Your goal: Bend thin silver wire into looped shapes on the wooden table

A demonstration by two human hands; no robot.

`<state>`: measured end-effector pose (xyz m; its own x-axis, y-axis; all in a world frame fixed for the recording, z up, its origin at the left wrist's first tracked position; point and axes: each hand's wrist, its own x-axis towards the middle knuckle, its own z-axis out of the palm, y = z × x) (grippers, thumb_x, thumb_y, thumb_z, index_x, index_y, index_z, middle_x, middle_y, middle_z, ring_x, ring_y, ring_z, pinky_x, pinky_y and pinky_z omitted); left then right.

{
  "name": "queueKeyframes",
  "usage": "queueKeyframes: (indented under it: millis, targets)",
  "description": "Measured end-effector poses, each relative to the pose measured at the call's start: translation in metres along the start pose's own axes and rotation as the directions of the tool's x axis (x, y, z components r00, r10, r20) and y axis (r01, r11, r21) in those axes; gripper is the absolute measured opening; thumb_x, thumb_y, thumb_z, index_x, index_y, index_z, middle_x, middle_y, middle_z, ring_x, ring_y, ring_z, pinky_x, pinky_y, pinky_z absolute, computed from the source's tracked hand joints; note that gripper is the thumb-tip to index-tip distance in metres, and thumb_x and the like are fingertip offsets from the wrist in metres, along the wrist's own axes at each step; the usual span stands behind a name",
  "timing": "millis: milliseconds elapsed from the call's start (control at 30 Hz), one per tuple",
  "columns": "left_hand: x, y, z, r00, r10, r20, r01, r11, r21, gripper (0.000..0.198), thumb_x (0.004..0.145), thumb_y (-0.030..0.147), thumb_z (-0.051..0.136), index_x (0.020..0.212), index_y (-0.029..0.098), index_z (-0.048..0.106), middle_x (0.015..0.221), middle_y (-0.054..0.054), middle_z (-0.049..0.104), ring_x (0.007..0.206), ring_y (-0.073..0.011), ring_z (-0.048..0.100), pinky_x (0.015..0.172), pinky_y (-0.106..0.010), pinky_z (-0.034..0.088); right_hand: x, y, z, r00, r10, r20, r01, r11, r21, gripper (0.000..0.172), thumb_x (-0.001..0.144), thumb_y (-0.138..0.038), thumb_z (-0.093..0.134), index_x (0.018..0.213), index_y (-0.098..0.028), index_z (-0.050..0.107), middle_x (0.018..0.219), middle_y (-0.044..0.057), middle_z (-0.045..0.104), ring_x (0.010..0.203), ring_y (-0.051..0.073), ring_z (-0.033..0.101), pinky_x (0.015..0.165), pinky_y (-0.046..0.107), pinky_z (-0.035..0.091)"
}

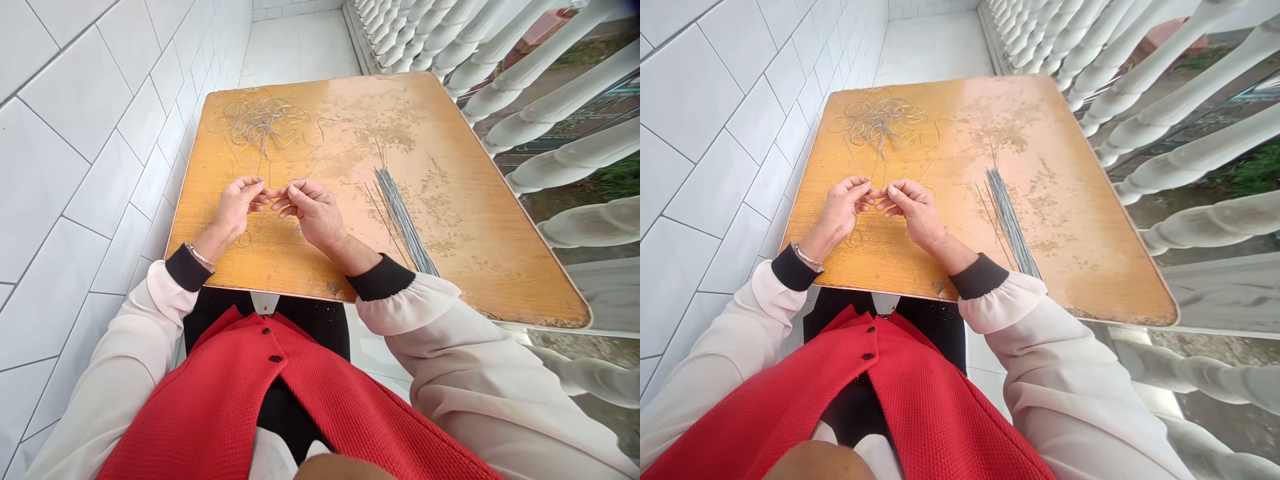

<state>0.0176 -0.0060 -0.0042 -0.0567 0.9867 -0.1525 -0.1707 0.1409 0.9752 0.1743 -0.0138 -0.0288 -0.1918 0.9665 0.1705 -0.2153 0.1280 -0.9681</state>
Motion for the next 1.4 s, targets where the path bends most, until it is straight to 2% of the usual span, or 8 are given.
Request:
queueKeyframes:
  millis: [233, 367, 500, 733, 833, 1000, 1200, 1400]
  targets:
    - [-0.005, -0.005, 0.002, 0.993, 0.094, 0.071, -0.102, 0.988, 0.118, 0.008, 0.092, 0.008, 0.06, 0.091, 0.016, 0.058, 0.069, 0.004, 0.069, 0.053, -0.0039, 0.062, 0.05, -0.015, 0.043, 0.005, 0.0, -0.005, 0.992, 0.079, -0.098, -0.08, 0.997, -0.006, 0.032, 0.089, -0.052, 0.073, 0.083, -0.022, 0.063, 0.075, 0.001, 0.073, 0.06, 0.009, 0.064, 0.057, 0.021, 0.052]
    - [-0.005, -0.008, 0.003, 0.99, 0.117, 0.084, -0.133, 0.965, 0.224, 0.011, 0.09, 0.005, 0.06, 0.09, 0.016, 0.058, 0.067, 0.006, 0.067, 0.053, -0.0036, 0.063, 0.05, -0.014, 0.044, 0.006, 0.0, -0.007, 0.986, 0.075, -0.148, -0.091, 0.99, -0.105, 0.024, 0.091, -0.044, 0.07, 0.098, -0.021, 0.067, 0.071, 0.0, 0.07, 0.055, 0.009, 0.06, 0.055, 0.022, 0.05]
    - [-0.003, -0.01, 0.003, 0.989, 0.12, 0.087, -0.142, 0.938, 0.317, 0.015, 0.089, 0.002, 0.059, 0.095, 0.016, 0.059, 0.067, 0.006, 0.065, 0.054, -0.0042, 0.063, 0.049, -0.013, 0.045, 0.007, 0.004, -0.007, 0.986, 0.012, -0.166, -0.057, 0.96, -0.275, 0.03, 0.092, -0.037, 0.065, 0.116, -0.02, 0.068, 0.069, -0.001, 0.069, 0.051, 0.01, 0.057, 0.054, 0.025, 0.051]
    - [0.002, -0.014, 0.0, 0.979, 0.175, 0.108, -0.205, 0.869, 0.449, 0.013, 0.101, 0.015, 0.048, 0.105, 0.016, 0.06, 0.075, 0.003, 0.066, 0.057, -0.0038, 0.064, 0.048, -0.011, 0.044, 0.008, 0.003, -0.007, 0.99, -0.034, -0.138, -0.051, 0.822, -0.567, 0.042, 0.091, -0.027, 0.052, 0.128, -0.013, 0.068, 0.068, 0.002, 0.069, 0.052, 0.013, 0.06, 0.061, 0.032, 0.055]
    - [0.004, -0.017, -0.002, 0.976, 0.178, 0.125, -0.216, 0.843, 0.493, 0.019, 0.099, 0.009, 0.046, 0.108, 0.016, 0.061, 0.075, 0.003, 0.065, 0.058, -0.0044, 0.064, 0.05, -0.012, 0.046, 0.008, 0.001, -0.008, 0.992, -0.061, -0.112, -0.038, 0.697, -0.716, 0.047, 0.089, -0.02, 0.049, 0.132, -0.011, 0.067, 0.074, 0.006, 0.073, 0.061, 0.018, 0.066, 0.071, 0.036, 0.056]
    - [0.002, -0.017, -0.002, 0.973, 0.165, 0.158, -0.225, 0.82, 0.527, 0.024, 0.096, 0.003, 0.045, 0.106, 0.015, 0.064, 0.071, 0.004, 0.061, 0.056, -0.0054, 0.062, 0.051, -0.014, 0.048, 0.008, 0.0, -0.008, 0.988, -0.146, -0.038, 0.02, 0.379, -0.925, 0.052, 0.089, -0.014, 0.044, 0.136, -0.008, 0.065, 0.098, 0.016, 0.077, 0.087, 0.027, 0.071, 0.084, 0.042, 0.053]
    - [-0.001, -0.016, -0.002, 0.98, 0.104, 0.171, -0.178, 0.842, 0.509, 0.024, 0.096, 0.004, 0.045, 0.108, 0.013, 0.064, 0.069, 0.004, 0.059, 0.055, -0.0058, 0.063, 0.052, -0.014, 0.049, 0.003, -0.014, 0.007, 0.999, -0.012, 0.043, 0.043, 0.026, -0.999, 0.054, 0.088, -0.008, 0.042, 0.139, -0.002, 0.06, 0.117, 0.025, 0.073, 0.099, 0.032, 0.069, 0.08, 0.039, 0.05]
    - [0.003, -0.02, -0.007, 0.965, 0.117, 0.234, -0.238, 0.762, 0.602, 0.029, 0.097, 0.007, 0.042, 0.113, 0.011, 0.066, 0.07, 0.002, 0.06, 0.056, -0.007, 0.062, 0.057, -0.017, 0.052, -0.001, -0.026, 0.017, 0.986, 0.123, 0.11, 0.124, -0.118, -0.985, 0.048, 0.093, -0.004, 0.039, 0.136, -0.004, 0.061, 0.119, 0.023, 0.07, 0.11, 0.031, 0.065, 0.082, 0.035, 0.046]
